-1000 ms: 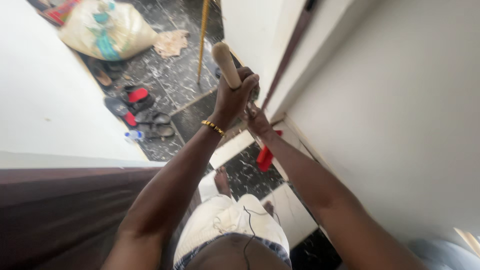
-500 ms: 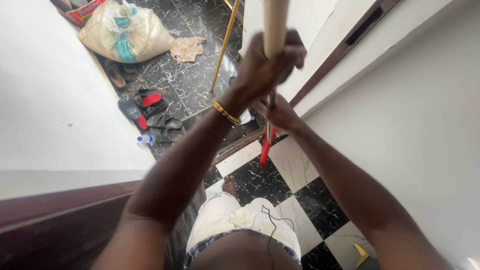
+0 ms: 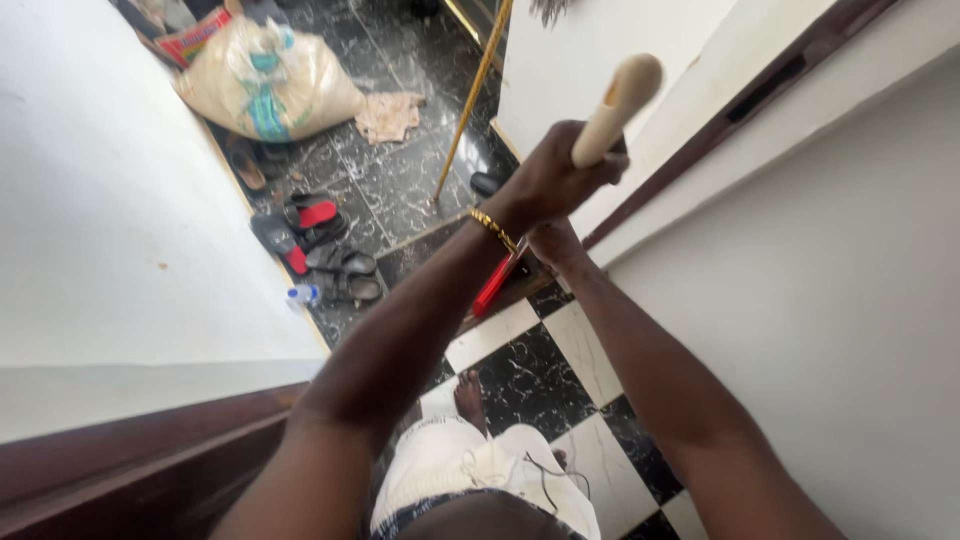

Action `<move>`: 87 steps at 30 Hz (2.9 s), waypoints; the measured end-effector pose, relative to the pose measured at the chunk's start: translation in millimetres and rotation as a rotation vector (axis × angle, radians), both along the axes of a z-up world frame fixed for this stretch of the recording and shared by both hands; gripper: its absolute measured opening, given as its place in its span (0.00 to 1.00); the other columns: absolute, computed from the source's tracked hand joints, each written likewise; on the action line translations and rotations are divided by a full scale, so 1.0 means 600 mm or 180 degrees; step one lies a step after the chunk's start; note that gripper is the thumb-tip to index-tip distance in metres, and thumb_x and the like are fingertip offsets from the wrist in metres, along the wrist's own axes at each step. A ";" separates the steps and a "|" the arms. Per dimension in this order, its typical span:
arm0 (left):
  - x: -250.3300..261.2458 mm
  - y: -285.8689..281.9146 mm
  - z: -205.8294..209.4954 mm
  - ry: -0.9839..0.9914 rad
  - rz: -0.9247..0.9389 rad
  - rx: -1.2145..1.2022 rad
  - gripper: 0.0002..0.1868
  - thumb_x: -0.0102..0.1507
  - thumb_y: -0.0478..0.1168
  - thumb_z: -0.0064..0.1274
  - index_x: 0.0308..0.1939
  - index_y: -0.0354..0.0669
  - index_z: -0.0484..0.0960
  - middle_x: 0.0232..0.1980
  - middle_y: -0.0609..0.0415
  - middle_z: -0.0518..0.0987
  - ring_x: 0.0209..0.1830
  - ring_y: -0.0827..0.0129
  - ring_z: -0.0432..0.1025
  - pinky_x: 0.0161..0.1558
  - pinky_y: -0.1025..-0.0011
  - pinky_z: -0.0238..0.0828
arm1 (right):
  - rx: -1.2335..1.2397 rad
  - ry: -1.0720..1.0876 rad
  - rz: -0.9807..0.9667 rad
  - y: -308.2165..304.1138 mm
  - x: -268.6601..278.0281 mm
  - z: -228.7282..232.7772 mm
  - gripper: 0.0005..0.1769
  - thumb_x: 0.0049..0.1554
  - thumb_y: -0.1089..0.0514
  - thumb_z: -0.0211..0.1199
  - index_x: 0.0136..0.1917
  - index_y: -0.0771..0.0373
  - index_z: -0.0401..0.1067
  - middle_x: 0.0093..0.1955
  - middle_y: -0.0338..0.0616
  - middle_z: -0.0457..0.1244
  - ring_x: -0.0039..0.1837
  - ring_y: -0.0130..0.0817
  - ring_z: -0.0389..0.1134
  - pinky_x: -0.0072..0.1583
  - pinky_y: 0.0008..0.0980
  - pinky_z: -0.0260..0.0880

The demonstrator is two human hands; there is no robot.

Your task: The person assembles a broom by attaching a wooden handle to a metal shaft. They repeatedly attempt to align and push the handle onto the shaft, adjusting their grip and position multiple times.

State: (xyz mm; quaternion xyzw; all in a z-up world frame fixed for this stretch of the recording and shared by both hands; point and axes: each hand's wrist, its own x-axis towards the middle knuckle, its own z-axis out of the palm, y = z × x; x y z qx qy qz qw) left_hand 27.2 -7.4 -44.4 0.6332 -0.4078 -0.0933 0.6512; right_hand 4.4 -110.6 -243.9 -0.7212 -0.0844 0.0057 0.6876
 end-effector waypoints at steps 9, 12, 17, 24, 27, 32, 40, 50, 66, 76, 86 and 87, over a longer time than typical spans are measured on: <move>0.041 0.026 0.084 0.0069 -0.0204 -0.0289 0.12 0.68 0.40 0.50 0.31 0.41 0.78 0.26 0.54 0.78 0.21 0.74 0.70 0.24 0.73 0.71 | -0.1478 0.0783 -0.0524 0.023 -0.037 0.167 0.19 0.66 0.48 0.53 0.53 0.65 0.73 0.40 0.42 0.65 0.42 0.30 0.66 0.44 0.30 0.70; 0.059 0.047 0.052 0.0561 -0.0087 0.0011 0.15 0.69 0.42 0.47 0.29 0.42 0.77 0.22 0.54 0.73 0.16 0.73 0.65 0.19 0.72 0.66 | -0.1208 0.1257 -0.1104 0.045 -0.072 0.136 0.21 0.68 0.45 0.52 0.51 0.65 0.74 0.34 0.45 0.61 0.34 0.35 0.60 0.36 0.37 0.63; 0.041 -0.009 -0.040 0.0731 -0.0130 0.0160 0.12 0.67 0.42 0.49 0.31 0.42 0.80 0.29 0.55 0.81 0.25 0.74 0.75 0.29 0.73 0.82 | -0.1000 0.0220 -0.1439 0.024 -0.079 -0.064 0.16 0.69 0.50 0.52 0.48 0.64 0.72 0.36 0.38 0.66 0.37 0.30 0.66 0.39 0.34 0.69; 0.021 -0.028 0.051 -0.0148 -0.0581 0.0095 0.11 0.67 0.44 0.52 0.36 0.40 0.79 0.30 0.55 0.83 0.27 0.74 0.78 0.33 0.71 0.84 | -0.1493 -0.1281 -0.1165 -0.033 -0.004 -0.086 0.08 0.69 0.61 0.53 0.51 0.69 0.65 0.43 0.46 0.63 0.45 0.35 0.65 0.48 0.36 0.67; -0.008 -0.012 0.114 -0.0433 -0.0704 -0.0052 0.11 0.67 0.43 0.51 0.35 0.42 0.81 0.31 0.56 0.83 0.27 0.76 0.79 0.35 0.72 0.85 | -0.1438 -0.0895 -0.1004 -0.008 -0.013 0.029 0.09 0.70 0.61 0.50 0.56 0.69 0.65 0.47 0.47 0.63 0.46 0.34 0.63 0.45 0.35 0.65; -0.032 -0.002 0.100 -0.0071 -0.0195 -0.0023 0.12 0.67 0.40 0.51 0.30 0.41 0.80 0.27 0.56 0.81 0.22 0.76 0.74 0.29 0.72 0.78 | -0.0935 0.0958 -0.0793 0.075 -0.128 0.084 0.09 0.68 0.62 0.46 0.57 0.67 0.64 0.43 0.48 0.62 0.37 0.28 0.59 0.35 0.32 0.60; -0.072 -0.049 -0.051 0.0202 0.0424 -0.0165 0.10 0.65 0.41 0.57 0.43 0.37 0.80 0.27 0.57 0.80 0.22 0.78 0.73 0.27 0.75 0.77 | -0.1142 -0.0900 -0.0248 0.011 -0.130 -0.168 0.11 0.67 0.64 0.54 0.63 0.66 0.61 0.54 0.44 0.60 0.55 0.31 0.64 0.52 0.33 0.70; -0.026 -0.031 0.035 -0.0230 0.0045 -0.0716 0.13 0.70 0.45 0.54 0.38 0.38 0.80 0.30 0.56 0.81 0.25 0.77 0.76 0.29 0.76 0.81 | -0.1188 0.0826 -0.0345 -0.015 -0.081 0.141 0.21 0.68 0.44 0.47 0.62 0.62 0.58 0.49 0.44 0.62 0.51 0.32 0.66 0.49 0.36 0.73; -0.049 -0.071 -0.060 -0.0020 0.0558 -0.0715 0.10 0.67 0.42 0.58 0.40 0.37 0.82 0.29 0.57 0.81 0.25 0.78 0.75 0.28 0.75 0.78 | -0.1320 0.0600 -0.0197 -0.050 -0.094 -0.014 0.18 0.68 0.52 0.46 0.61 0.68 0.66 0.54 0.50 0.67 0.59 0.39 0.68 0.59 0.41 0.73; -0.053 -0.089 0.052 -0.0069 0.0566 -0.0485 0.09 0.67 0.42 0.57 0.37 0.39 0.81 0.25 0.59 0.76 0.20 0.80 0.68 0.23 0.78 0.71 | -0.1208 0.1461 -0.0142 -0.060 -0.118 0.110 0.14 0.65 0.59 0.51 0.47 0.74 0.70 0.35 0.50 0.63 0.34 0.35 0.63 0.39 0.44 0.66; -0.017 -0.098 -0.069 0.0093 0.0006 -0.0495 0.08 0.68 0.39 0.57 0.38 0.38 0.79 0.29 0.56 0.80 0.25 0.75 0.75 0.30 0.73 0.82 | -0.0785 0.0033 0.0147 -0.095 -0.053 0.043 0.19 0.67 0.50 0.51 0.62 0.67 0.64 0.54 0.47 0.64 0.56 0.30 0.66 0.56 0.37 0.74; -0.007 -0.101 -0.056 0.0067 0.0093 -0.0185 0.08 0.68 0.40 0.56 0.39 0.38 0.79 0.28 0.56 0.80 0.23 0.75 0.75 0.28 0.73 0.82 | -0.0789 0.0028 0.0184 -0.095 -0.026 0.024 0.19 0.67 0.50 0.51 0.61 0.68 0.65 0.54 0.47 0.64 0.56 0.31 0.66 0.56 0.38 0.73</move>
